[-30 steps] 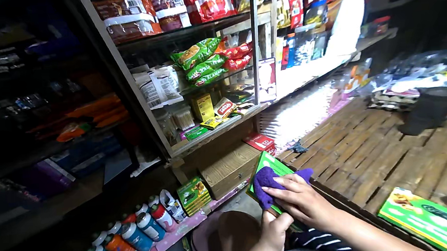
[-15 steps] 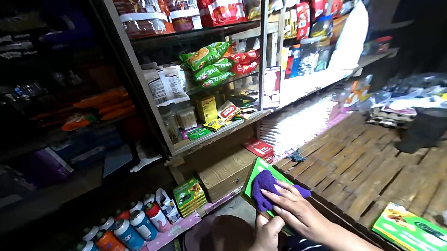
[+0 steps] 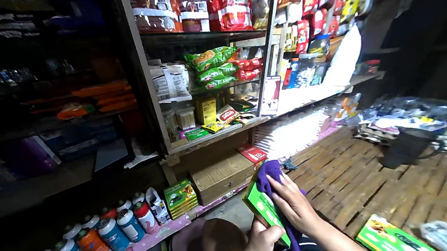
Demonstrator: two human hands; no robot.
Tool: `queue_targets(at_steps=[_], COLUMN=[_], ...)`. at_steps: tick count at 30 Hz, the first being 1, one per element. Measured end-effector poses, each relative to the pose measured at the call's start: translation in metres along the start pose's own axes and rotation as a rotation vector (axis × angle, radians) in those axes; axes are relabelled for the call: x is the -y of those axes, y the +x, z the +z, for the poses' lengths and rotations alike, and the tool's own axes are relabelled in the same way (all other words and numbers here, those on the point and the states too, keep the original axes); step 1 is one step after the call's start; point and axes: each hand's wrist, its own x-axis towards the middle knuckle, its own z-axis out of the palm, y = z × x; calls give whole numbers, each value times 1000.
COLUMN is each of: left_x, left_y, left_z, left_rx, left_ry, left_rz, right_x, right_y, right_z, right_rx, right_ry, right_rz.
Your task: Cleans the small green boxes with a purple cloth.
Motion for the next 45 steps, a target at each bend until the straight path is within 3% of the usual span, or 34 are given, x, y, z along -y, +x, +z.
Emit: queue_targets(at_steps=[4,6,11,14,17,21,23,26,32,40,45], left_x=[-6,-12,-4,-19,-8,-18,0,6,12,1,5], left_y=[-7,-8,-2,-8,-7,-10,-7,-7,-5,-9,-5], left_z=[-1,1,3,13,8,12,2,2,0,-1,0], left_rx=[-39,-29,98,131,161,170,196,175,175,177,170], left_ry=[150,230,101,227,329,555,447,366,296,534,474], left_rz=[-89,-157,-111,-189,-162,-158,-84,-139,-171,-28,-10], right_x=[27,28,18,6,12,40,31,23,-20,28,25], right_y=[-1,6,22,27,23,21,20,24,28,17,19], right_z=[1,-3,-16,-18,-14,-17,-11,-20,-15,1,0], right_rx=[119,166,80,-26,-74,17,6,38,-100,-80,-57], right_ry=[105,143,125,115,65,82,53,63,36,80,64], right_rz=[-276,-325,-91,36,-43,-207,-261,-218,-169,-323,-342])
